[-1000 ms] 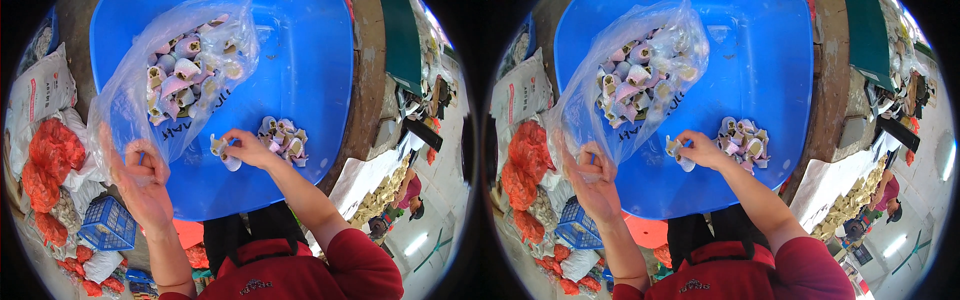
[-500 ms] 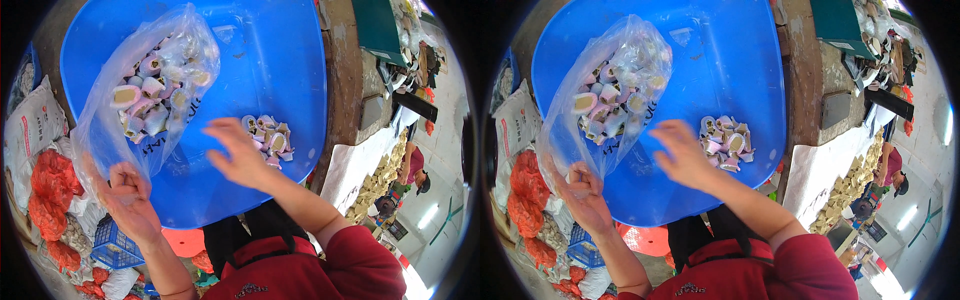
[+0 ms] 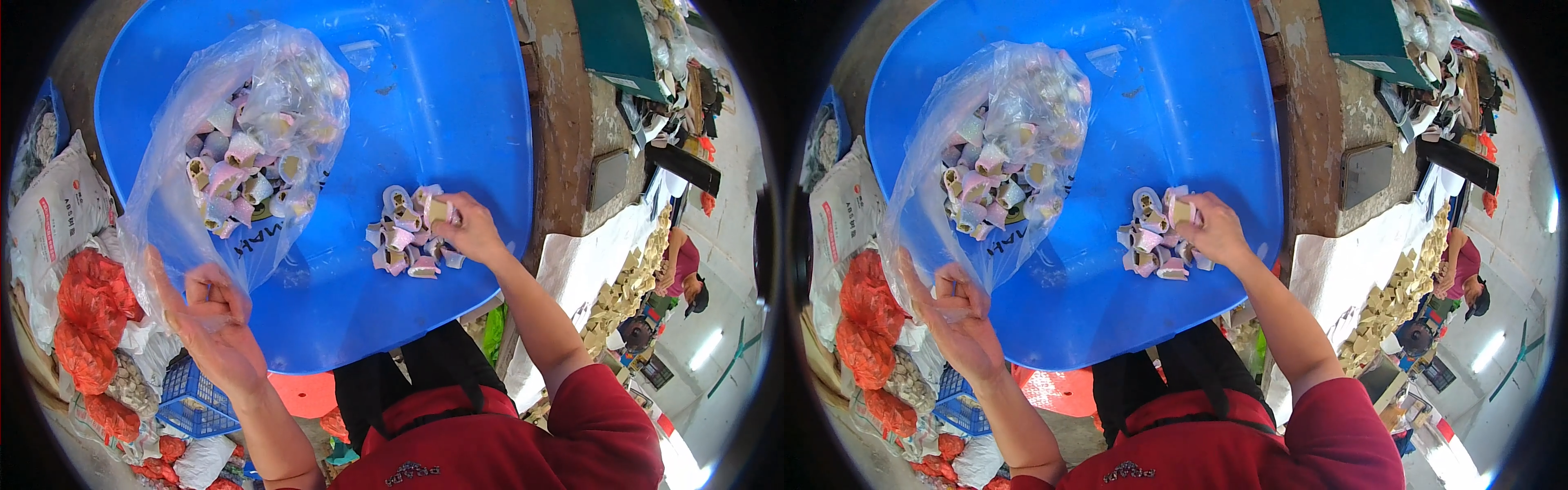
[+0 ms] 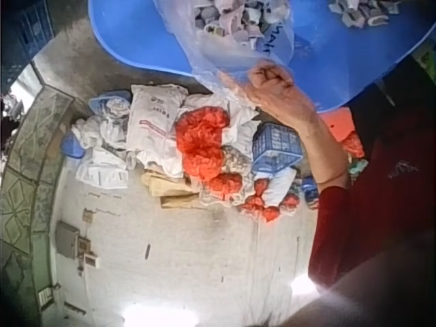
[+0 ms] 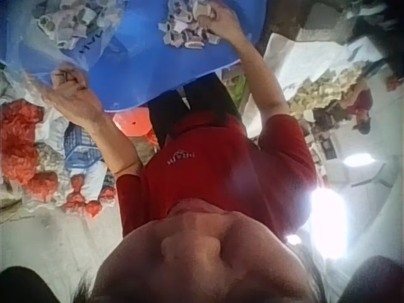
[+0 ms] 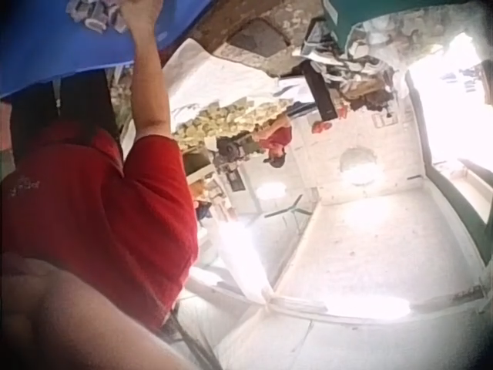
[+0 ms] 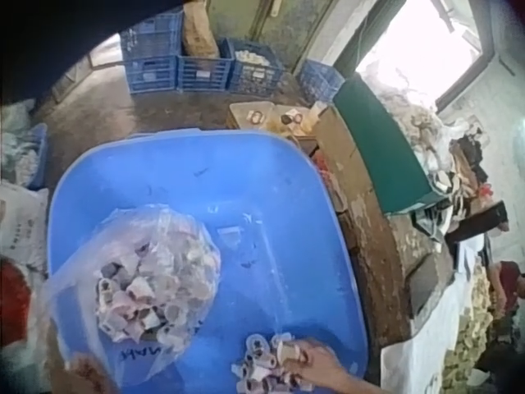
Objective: The recorder is picking up small shoe components from a blue bin and placing them into plastic bags for storage or assembly.
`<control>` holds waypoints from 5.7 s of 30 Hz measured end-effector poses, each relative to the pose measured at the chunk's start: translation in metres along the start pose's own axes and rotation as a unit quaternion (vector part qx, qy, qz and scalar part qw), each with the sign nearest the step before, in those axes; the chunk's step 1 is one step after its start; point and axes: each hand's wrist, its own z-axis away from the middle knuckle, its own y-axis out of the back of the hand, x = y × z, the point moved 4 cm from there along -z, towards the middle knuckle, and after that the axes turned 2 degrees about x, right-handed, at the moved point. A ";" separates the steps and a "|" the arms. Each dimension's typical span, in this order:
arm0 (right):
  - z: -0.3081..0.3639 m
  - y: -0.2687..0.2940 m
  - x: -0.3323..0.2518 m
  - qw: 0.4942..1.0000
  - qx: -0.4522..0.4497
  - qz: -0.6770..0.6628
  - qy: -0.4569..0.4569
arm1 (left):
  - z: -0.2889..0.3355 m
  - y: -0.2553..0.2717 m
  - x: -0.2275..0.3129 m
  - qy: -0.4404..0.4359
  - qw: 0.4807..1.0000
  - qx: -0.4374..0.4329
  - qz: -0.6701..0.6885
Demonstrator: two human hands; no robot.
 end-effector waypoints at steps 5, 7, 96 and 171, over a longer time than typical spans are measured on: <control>0.002 0.004 -0.083 0.879 -0.060 -0.471 -0.050 | 0.001 -0.001 -0.001 -0.010 1.000 0.003 -0.014; -0.003 -0.013 -0.118 0.860 -0.119 -0.495 -0.027 | 0.002 -0.002 -0.002 -0.018 1.000 -0.001 -0.010; -0.056 -0.071 -0.041 0.920 -0.104 0.284 0.250 | 0.003 0.004 -0.009 0.008 0.998 0.061 -0.026; -0.039 -0.005 0.005 0.974 0.217 -0.003 0.059 | 0.005 0.010 -0.009 0.008 0.997 0.079 -0.009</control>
